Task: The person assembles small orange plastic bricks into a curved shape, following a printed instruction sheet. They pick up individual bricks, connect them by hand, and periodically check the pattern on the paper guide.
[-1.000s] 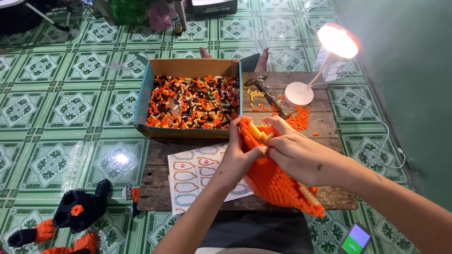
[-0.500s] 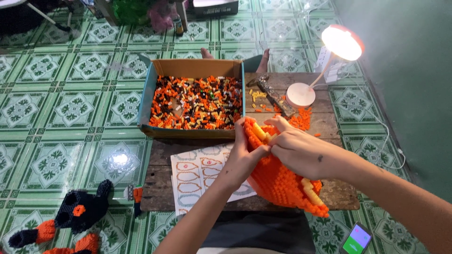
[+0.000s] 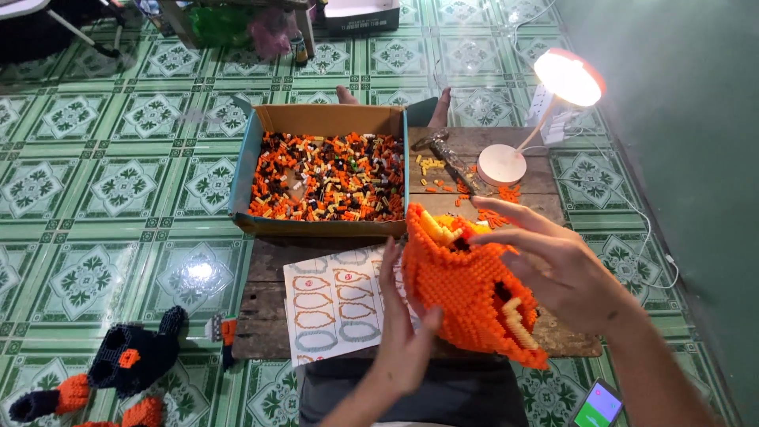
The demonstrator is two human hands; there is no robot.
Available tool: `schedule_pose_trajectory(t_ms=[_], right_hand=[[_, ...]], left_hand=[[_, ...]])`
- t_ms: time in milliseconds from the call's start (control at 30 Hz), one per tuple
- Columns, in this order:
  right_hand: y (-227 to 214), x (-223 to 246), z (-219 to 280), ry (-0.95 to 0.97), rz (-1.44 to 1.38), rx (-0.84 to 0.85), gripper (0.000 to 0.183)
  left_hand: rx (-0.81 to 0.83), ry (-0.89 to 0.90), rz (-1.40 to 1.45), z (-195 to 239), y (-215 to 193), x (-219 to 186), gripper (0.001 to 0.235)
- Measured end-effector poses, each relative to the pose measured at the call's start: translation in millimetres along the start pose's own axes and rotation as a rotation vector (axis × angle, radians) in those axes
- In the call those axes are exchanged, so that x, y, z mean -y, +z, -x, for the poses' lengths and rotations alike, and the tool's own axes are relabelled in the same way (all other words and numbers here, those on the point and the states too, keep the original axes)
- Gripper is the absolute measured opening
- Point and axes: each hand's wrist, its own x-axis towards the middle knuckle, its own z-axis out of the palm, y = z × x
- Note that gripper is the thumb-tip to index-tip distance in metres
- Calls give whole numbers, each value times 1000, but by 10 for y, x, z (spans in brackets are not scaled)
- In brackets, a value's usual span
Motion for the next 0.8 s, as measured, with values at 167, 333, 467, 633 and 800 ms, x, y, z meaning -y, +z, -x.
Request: schedule_pose_trajectory(t_ms=[167,333,467,633,800], right_hand=[[429,-740,417,83,-732,-123,66],[520,-880,517,152,-594,-323,86],[733,-963,556,57,-738,-243,76],[881,-397,530,284,-819,-387,96],[1295,-66,593,295,-656,-601,92]], left_hand=[[3,48,81,468,272,282,98],[39,91,129,503,387,302,90],[20,104,-42,445,394,283,89],[-34,138,-91,287,314,240,96],[-29,150,52,99,-34,61,102]])
